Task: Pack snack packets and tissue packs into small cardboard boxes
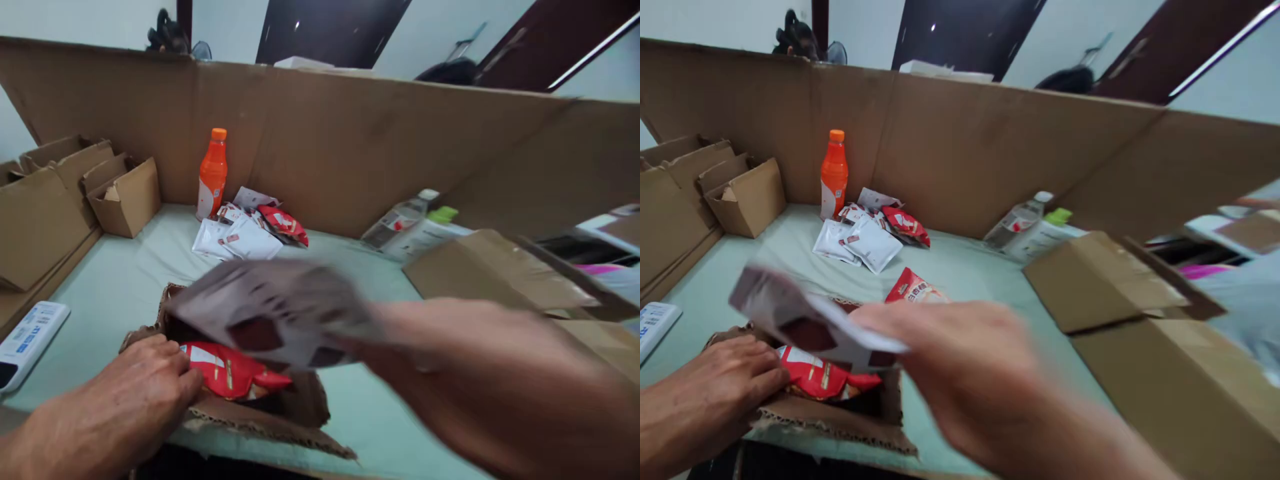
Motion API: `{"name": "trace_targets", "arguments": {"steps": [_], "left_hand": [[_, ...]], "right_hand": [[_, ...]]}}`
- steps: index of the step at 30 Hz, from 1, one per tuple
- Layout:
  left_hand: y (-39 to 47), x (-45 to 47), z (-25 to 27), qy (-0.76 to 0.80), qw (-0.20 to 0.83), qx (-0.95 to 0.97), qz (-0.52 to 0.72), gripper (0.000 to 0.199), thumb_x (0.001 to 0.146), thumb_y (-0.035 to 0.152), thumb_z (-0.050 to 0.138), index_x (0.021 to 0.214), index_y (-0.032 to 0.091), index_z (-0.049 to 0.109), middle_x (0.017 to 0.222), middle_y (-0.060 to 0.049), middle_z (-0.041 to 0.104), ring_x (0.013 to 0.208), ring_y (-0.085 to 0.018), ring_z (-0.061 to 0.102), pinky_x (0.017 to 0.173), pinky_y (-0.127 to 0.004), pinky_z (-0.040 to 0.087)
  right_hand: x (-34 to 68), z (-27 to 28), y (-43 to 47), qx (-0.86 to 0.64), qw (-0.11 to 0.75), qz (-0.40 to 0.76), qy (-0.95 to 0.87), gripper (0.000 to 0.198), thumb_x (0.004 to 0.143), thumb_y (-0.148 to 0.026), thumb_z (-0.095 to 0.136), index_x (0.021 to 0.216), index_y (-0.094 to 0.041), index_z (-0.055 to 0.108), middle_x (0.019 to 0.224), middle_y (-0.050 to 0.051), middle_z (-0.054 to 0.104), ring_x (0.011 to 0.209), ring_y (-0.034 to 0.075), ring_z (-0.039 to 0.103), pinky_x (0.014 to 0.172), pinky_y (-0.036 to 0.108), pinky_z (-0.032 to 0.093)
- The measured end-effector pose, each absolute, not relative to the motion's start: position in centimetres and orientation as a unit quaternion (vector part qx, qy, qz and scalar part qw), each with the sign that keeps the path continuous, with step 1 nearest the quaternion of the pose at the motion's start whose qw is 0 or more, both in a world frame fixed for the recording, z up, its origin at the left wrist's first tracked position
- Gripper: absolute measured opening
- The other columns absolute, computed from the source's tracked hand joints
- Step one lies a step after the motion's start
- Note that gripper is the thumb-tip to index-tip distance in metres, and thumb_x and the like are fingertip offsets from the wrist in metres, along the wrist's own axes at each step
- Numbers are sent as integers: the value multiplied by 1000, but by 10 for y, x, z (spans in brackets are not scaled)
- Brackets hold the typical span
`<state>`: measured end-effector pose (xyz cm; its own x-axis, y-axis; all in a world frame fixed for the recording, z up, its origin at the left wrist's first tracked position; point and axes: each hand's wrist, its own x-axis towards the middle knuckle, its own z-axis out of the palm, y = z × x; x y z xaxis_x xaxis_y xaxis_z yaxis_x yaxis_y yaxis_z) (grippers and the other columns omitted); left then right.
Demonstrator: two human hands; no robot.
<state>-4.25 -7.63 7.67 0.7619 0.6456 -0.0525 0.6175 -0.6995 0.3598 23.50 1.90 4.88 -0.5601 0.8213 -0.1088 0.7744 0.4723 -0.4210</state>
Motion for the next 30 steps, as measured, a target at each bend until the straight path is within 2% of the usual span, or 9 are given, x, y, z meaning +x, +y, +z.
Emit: {"name": "trace_targets", "arguments": {"steps": [5,8,10,14,16,18,21,25,30], "left_hand": [[-79,-40,74,355,162,920,42,26,89,4,56,103,23,65,106,-4,69,104,-23,65,101,-38,48],[-78,-32,85,375,152,914,28,30,81,3,58,104,23,64,107,-5,68,104,-24,66,97,-38,52],[-75,-28,93,380,149,913,23,33,78,5,60,106,22,64,113,-7,68,107,-25,65,96,-38,54],[-66,-29,95,372,180,911,4,28,80,11,61,105,22,65,117,-10,69,112,-30,65,101,-46,54],[-63,-32,91,365,192,911,5,30,80,12,62,108,23,66,117,-9,70,111,-29,66,100,-45,54],[-62,-35,83,356,184,916,23,35,79,13,64,112,25,65,117,-7,71,109,-28,67,99,-41,54],[-58,-35,62,337,139,930,54,31,82,20,67,112,25,64,112,-7,74,104,-28,68,93,-38,55],[-53,-32,31,332,82,936,84,18,91,21,62,108,25,64,100,-5,77,94,-25,70,91,-34,54],[-61,-36,48,337,121,932,63,32,83,22,68,114,26,63,113,-7,75,107,-28,68,95,-38,55]], "right_hand": [[211,84,-22,-402,-20,154,-903,27,88,-22,72,114,-16,66,101,11,76,90,26,72,79,35,54],[195,92,-31,-341,-125,179,-914,42,89,-23,73,128,-11,64,116,18,75,102,31,72,84,39,56],[198,99,-32,-313,-139,212,-916,44,92,-22,68,134,-11,63,122,19,74,108,30,72,89,39,56],[236,120,-5,-341,88,282,-893,34,99,-23,54,128,-20,71,116,9,78,104,22,74,91,33,56],[260,120,33,-417,216,286,-836,30,101,-29,52,118,-20,74,101,6,80,93,19,74,84,30,57],[278,102,83,-544,278,241,-754,26,99,-28,56,113,-18,75,103,6,79,97,20,73,85,31,57],[290,53,156,-655,250,233,-674,24,92,-20,67,115,-15,72,121,10,74,115,25,68,100,38,53],[287,-4,202,-686,239,245,-642,38,97,-36,68,130,-17,63,133,11,64,115,26,65,97,49,56],[289,-4,180,-649,266,300,-647,27,97,-36,68,112,-14,68,107,7,72,88,19,70,76,35,60]]}}
